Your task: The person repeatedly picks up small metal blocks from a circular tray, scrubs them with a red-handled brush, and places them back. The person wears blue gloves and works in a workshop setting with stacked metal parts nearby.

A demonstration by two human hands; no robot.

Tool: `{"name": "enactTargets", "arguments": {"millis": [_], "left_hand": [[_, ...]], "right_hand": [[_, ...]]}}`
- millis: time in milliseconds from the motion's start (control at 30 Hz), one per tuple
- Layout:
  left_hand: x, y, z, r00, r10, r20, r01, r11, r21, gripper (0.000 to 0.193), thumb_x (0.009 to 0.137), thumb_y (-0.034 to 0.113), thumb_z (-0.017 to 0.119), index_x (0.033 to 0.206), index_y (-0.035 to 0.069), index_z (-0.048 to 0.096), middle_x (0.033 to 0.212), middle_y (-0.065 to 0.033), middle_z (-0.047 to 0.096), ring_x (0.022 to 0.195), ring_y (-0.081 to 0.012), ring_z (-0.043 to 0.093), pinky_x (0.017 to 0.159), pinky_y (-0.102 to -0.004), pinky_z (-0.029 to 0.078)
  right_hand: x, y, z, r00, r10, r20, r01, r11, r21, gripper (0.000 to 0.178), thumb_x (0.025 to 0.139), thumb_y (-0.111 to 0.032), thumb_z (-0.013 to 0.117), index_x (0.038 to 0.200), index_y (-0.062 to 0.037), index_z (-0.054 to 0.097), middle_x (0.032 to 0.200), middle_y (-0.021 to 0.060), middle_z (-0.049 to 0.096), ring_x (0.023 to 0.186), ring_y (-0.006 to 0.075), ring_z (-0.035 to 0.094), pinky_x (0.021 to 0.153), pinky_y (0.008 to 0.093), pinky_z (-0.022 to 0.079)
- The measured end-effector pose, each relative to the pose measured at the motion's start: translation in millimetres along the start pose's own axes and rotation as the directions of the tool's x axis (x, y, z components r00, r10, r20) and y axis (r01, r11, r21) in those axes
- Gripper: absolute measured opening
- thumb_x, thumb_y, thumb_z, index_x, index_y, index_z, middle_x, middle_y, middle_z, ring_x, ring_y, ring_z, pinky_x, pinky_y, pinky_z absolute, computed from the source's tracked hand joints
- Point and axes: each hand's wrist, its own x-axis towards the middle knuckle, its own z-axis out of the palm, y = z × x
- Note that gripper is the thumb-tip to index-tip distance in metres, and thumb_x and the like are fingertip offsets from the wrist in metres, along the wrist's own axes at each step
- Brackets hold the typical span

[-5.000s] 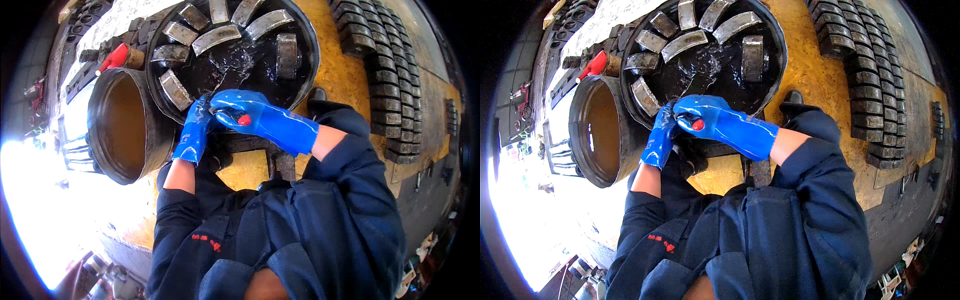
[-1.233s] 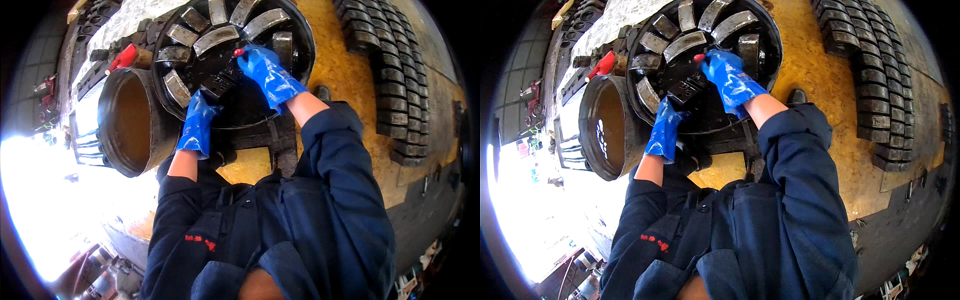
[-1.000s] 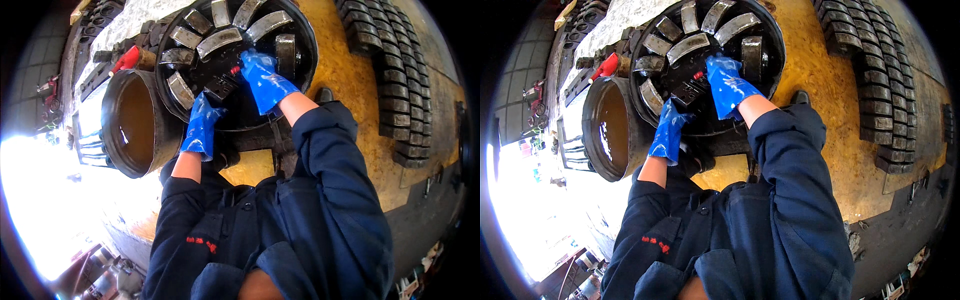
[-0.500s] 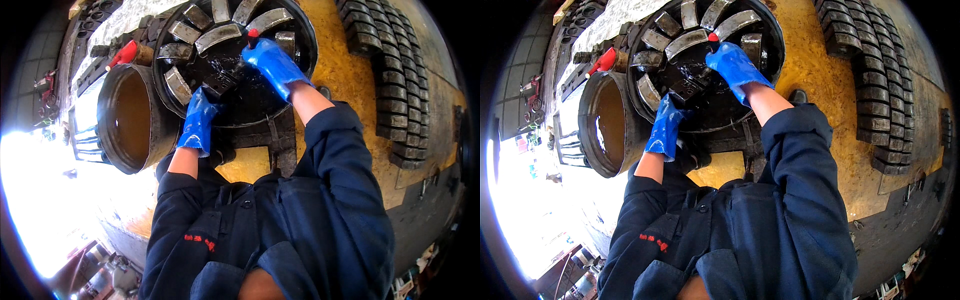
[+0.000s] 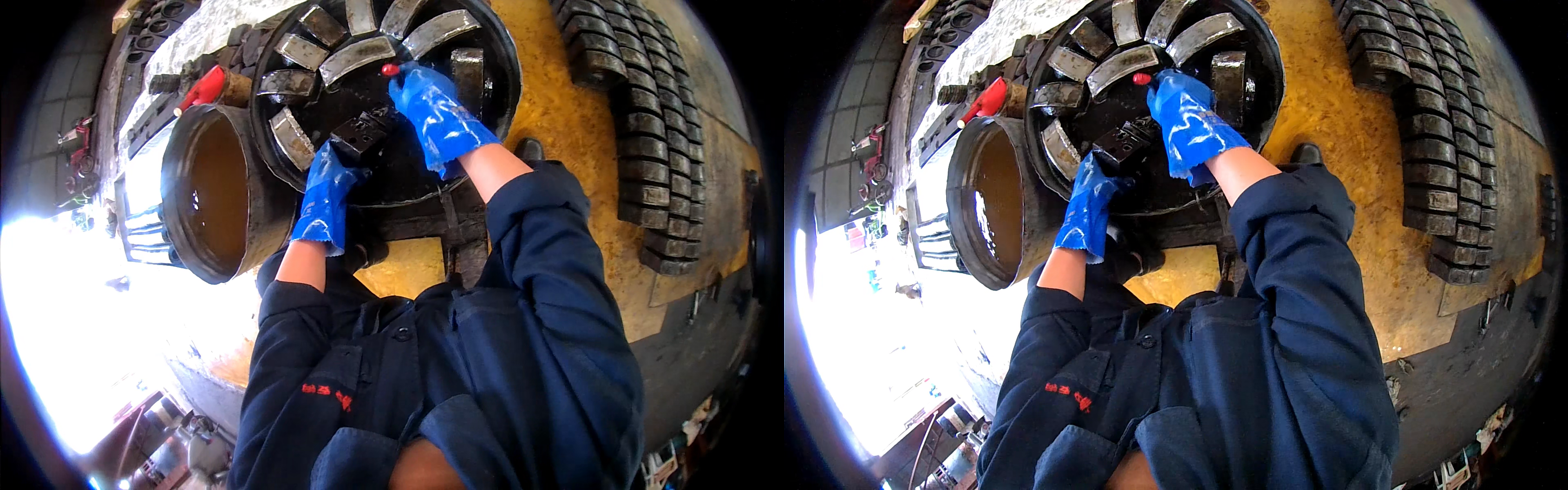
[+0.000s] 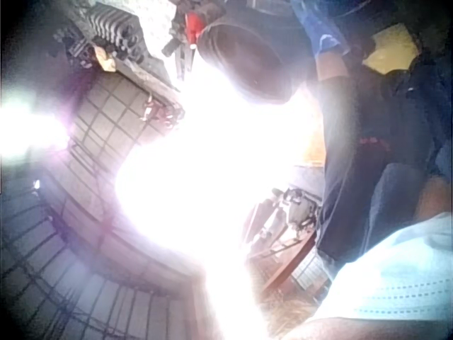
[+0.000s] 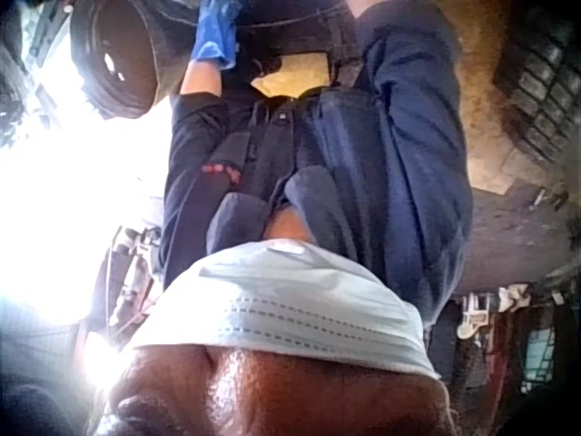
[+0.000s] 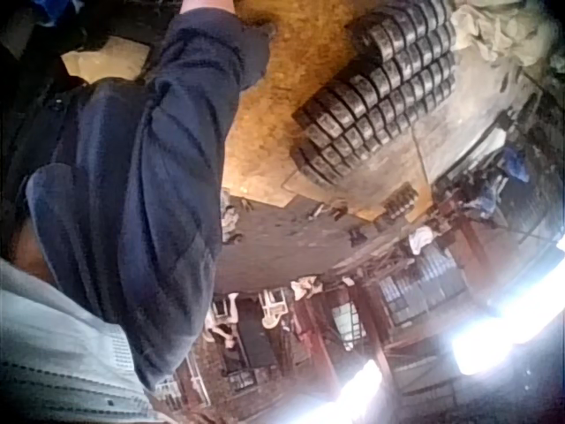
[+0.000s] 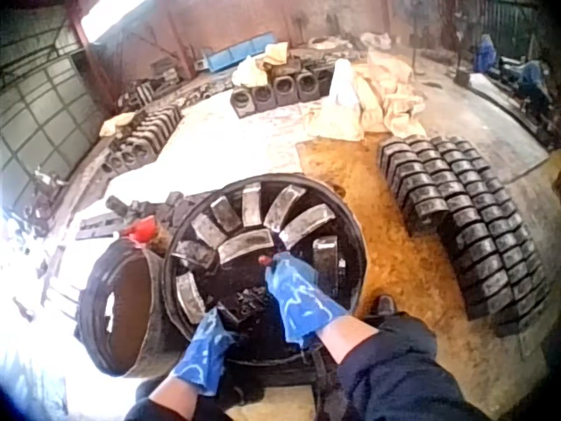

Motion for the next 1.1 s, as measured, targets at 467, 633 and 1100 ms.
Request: {"name": "enactTargets", "arguments": {"millis": [467, 633, 1100], "left_hand": [[-11, 49, -1, 0.996, -0.093, 0.004, 0.092, 0.985, 0.145, 0.062, 0.067, 0.011, 0.094, 0.124, 0.003, 0.071, 0.116, -0.015, 0.077, 0.112, -0.029, 0.072, 0.097, -0.0382, 0.056], [-3, 32, 4, 1.0, 0.004, -0.03, -0.002, 0.999, 0.052, 0.052, 0.066, 0.009, 0.095, 0.113, 0.004, 0.073, 0.107, -0.0113, 0.078, 0.101, -0.0265, 0.072, 0.091, -0.0378, 0.057], [-11, 34, 1, 0.999, -0.024, -0.025, 0.024, 1.0, 0.006, 0.047, 0.065, 0.012, 0.097, 0.1, 0.005, 0.066, 0.095, -0.0066, 0.07, 0.09, -0.0204, 0.064, 0.084, -0.0362, 0.054]], "right_hand": [[-20, -22, -36, 0.953, -0.198, 0.231, 0.151, 0.967, 0.207, 0.04, 0.097, -0.045, 0.066, 0.106, -0.0075, 0.077, 0.087, 0.0148, 0.077, 0.076, 0.0245, 0.073, 0.076, 0.0366, 0.058], [-22, -23, -38, 0.968, -0.251, -0.003, 0.246, 0.946, 0.213, 0.036, 0.096, -0.042, 0.066, 0.099, -0.0068, 0.075, 0.089, 0.0171, 0.077, 0.085, 0.0352, 0.074, 0.08, 0.0399, 0.058], [-25, -30, -42, 0.929, -0.318, 0.19, 0.314, 0.948, 0.052, 0.038, 0.095, -0.047, 0.063, 0.112, -0.0151, 0.075, 0.102, 0.0141, 0.078, 0.096, 0.0365, 0.074, 0.086, 0.0448, 0.058]]}}
